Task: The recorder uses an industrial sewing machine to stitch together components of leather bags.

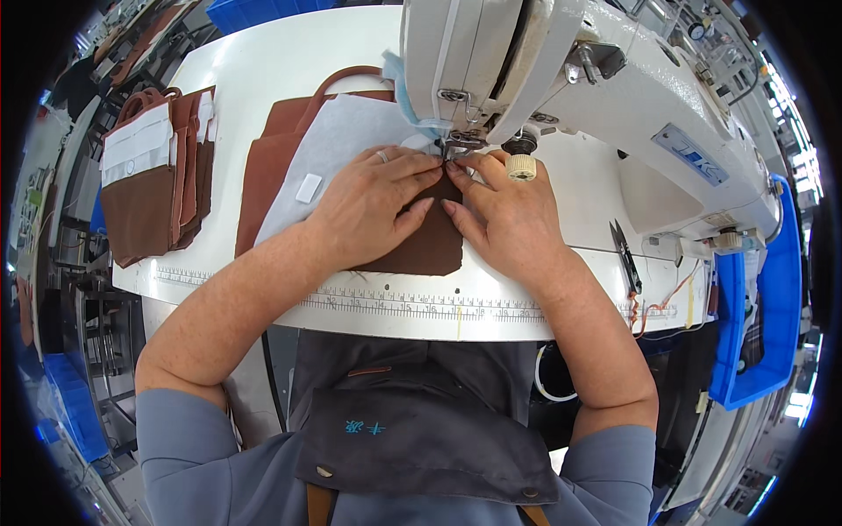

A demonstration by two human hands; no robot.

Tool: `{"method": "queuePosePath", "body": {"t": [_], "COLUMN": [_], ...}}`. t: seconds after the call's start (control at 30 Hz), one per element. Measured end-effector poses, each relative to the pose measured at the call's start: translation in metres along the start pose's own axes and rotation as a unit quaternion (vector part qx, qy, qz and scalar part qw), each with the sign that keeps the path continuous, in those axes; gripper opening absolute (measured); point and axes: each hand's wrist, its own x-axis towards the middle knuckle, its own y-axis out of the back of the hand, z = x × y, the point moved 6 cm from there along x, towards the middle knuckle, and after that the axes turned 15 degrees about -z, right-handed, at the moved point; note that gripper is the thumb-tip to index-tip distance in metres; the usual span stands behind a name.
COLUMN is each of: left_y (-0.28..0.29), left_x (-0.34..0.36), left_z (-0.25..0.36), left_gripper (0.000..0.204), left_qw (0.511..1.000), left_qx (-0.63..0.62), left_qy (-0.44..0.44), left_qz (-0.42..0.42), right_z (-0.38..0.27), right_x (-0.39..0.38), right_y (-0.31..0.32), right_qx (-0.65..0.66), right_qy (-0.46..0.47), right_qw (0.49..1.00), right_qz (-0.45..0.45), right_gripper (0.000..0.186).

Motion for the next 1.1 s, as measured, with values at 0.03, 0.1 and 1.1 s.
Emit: {"method": "queuePosePath", "body": {"t": [0.03, 0.1, 1.1], "left_y": [0.001, 0.001, -0.002], "left_x": [0.002, 0.005, 0.012], "left_z": [-0.005, -0.013, -0.039], "left_gripper": [0.033, 0.034, 0.05], "left_qw": [1.0, 1.0, 0.995], "left_qx": [0.001, -0.006, -0.043], "left_qy": [0.0, -0.023, 0.055], "left_qz": [0.0, -0.003, -0.068], "right_z": [0.0, 0.001, 0.007], "right_x": [0.001, 0.002, 0.002], "right_y": [-0.001, -0.002, -0.004], "right_qx": [-0.019, -0.025, 0.036], "right_qy": [-0.009, -0.02, -0.007], "right_qw": [1.0, 0.999, 0.999], "right_qz": [-0.008, -0.023, -0.013], "right_gripper": [0.038, 0.04, 0.03]}}
